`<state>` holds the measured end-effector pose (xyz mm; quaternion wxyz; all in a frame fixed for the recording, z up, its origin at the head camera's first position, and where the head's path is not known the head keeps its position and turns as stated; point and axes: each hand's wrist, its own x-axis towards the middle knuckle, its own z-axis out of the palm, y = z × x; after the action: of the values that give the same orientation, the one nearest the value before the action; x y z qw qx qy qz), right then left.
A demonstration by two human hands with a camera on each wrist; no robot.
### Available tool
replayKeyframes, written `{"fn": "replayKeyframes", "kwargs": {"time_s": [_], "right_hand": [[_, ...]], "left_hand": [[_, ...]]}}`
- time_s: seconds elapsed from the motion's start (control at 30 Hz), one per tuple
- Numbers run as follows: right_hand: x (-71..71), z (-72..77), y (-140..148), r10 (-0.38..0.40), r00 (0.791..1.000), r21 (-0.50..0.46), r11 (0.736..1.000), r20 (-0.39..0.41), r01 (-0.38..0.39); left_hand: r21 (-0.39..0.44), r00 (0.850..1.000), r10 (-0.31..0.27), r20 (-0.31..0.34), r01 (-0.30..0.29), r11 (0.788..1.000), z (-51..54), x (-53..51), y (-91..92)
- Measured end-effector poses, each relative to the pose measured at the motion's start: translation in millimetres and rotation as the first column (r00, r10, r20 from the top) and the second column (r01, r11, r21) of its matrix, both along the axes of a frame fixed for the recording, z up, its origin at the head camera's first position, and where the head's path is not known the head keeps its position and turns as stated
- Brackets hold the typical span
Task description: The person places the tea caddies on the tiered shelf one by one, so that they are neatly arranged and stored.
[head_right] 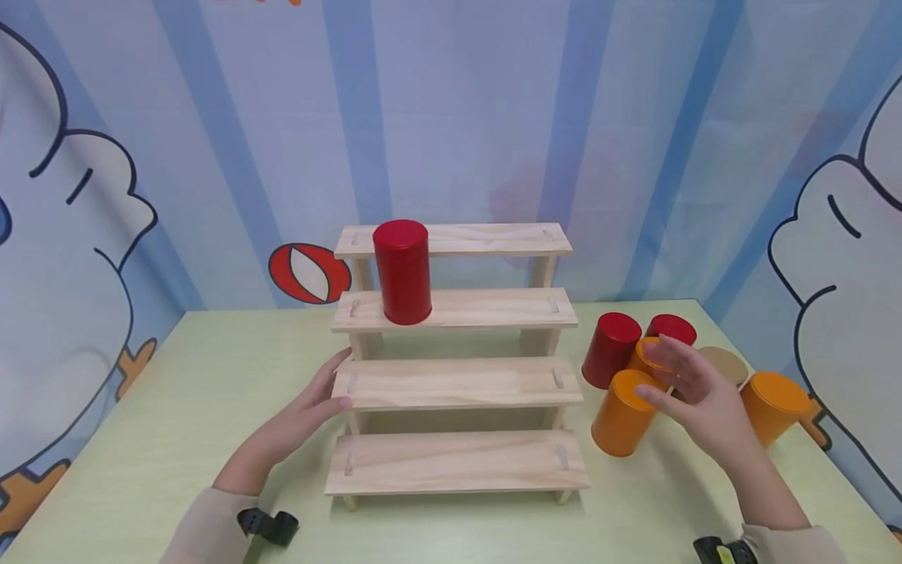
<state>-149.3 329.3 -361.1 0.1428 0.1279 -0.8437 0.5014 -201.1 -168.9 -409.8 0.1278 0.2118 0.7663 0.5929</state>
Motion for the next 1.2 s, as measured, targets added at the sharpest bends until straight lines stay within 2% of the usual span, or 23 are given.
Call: {"fn": "replayKeyframes", "kwargs": {"time_s": [0.2,0.67,1.03,1.2], "right_hand": [[-3.2,-10.9,7.1,-0.032,0.998,0.050,0.998,0.061,0.029],[-4.8,-29.4,12.9,-0.052,0.988,0.079,0.996,0.143,0.041],[-6.9,-36.0,13.2,-0.116,0.958,0.177,0.982,0.263,0.070],[-8.2,-39.6,13.5,-0.138,0.946,0.198,0.977,0.293,0.081]], "left_hand": [[0.003,1.000,0.000,-0.008,0.000,1.000,-1.0,-0.3,-0.1],[0.005,1.000,0.005,0.010,-0.005,1.000,1.5,0.6,0.4],[0.016,1.000,-0.002,0.017,0.002,1.000,2.5,1.7,0.2],[0.010,1.000,0.000,0.015,0.000,1.000,2.8,2.4,0.1]]}}
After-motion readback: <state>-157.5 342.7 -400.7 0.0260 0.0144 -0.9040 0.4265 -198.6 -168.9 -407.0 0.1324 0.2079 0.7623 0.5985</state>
